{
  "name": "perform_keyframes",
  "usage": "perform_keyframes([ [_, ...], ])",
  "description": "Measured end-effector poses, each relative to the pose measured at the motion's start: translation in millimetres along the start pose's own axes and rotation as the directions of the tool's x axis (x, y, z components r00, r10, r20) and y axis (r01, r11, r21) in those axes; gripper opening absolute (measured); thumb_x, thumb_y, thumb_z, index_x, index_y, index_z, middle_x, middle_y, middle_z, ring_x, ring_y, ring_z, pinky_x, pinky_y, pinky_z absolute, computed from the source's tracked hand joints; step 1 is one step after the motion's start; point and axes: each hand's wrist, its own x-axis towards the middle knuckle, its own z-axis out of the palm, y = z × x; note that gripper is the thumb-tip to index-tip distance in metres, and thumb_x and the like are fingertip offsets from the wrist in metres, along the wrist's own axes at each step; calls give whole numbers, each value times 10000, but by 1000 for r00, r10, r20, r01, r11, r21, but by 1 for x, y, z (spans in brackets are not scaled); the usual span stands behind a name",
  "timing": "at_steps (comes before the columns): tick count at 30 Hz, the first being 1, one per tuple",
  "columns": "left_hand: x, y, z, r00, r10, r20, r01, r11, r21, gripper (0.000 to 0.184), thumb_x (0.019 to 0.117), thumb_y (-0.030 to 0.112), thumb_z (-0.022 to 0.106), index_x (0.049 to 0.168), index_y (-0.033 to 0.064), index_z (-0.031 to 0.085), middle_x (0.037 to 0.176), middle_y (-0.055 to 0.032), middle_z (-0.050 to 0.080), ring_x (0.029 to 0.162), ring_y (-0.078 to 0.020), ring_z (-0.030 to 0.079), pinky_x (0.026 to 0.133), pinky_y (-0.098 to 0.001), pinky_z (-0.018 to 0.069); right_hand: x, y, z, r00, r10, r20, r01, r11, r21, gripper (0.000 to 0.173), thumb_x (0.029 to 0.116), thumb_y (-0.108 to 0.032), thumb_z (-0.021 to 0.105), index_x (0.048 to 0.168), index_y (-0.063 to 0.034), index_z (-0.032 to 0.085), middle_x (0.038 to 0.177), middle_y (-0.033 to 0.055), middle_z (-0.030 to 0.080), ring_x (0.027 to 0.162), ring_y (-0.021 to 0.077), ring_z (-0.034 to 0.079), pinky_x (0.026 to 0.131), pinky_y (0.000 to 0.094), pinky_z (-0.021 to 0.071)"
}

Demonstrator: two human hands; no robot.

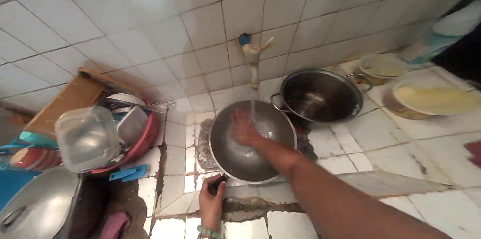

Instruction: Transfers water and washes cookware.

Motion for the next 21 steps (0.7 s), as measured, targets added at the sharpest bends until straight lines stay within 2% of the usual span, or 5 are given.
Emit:
perform_keyframes([
  [5, 0, 4, -6, 999, -44, -10, 45, 997, 58, 303, 860, 27, 755, 1140, -46, 664, 1078, -130, 725, 980, -144, 703, 900, -323, 580, -90, -99, 19, 908, -307, 285, 142, 865, 482, 659, 1120, -267, 380, 1611, 85, 116, 1699, 277, 50, 1597, 360, 93, 1298, 453, 119],
  [9, -3, 10, -12, 999, 35, -9, -32, 965, 261, 295, 863, 77, 774, 1123, -35, 690, 1067, -140, 731, 969, -179, 708, 894, -372, 580, -149, -15, -69, 655, -207, 726, 187, 976, 110, 721, 1096, -447, 438, 1619, 9, 241, 1696, 218, 196, 1584, 389, 148, 1271, 582, 87],
  [13, -9, 41, 7, 943, 260, 209, -307, 427, 851, 257, 929, 122, 695, 1154, 8, 745, 1367, -252, 620, 1359, -551, 459, 1106, -793, 208, -120, 39, -134, 828, 173, 533, 38, 932, -361, 889, 1047, -559, 478, 1569, 123, 252, 1668, 336, 129, 1571, 487, 37, 1249, 634, -15],
  [16, -7, 55, 42, 877, -41, 478, -456, 242, 856, 436, 975, 193, 645, 1388, 54, 630, 1494, -228, 523, 1477, -520, 298, 1142, -794, 47, -111, 16, -142, 905, 272, 327, -144, 919, -366, 555, 1102, -247, 426, 1476, 163, 405, 1663, 349, 123, 1562, 500, 88, 1255, 611, 104],
  [21, 14, 36, 83, 668, -347, 658, -634, 198, 747, 375, 1046, 79, 489, 1409, 32, 575, 1428, -218, 571, 1389, -410, 479, 1217, -611, 217, -167, 3, -157, 817, 549, 175, -532, 835, -138, 411, 1088, -199, 419, 1269, 110, 621, 1405, 307, 545, 1308, 448, 552, 1050, 577, 468],
])
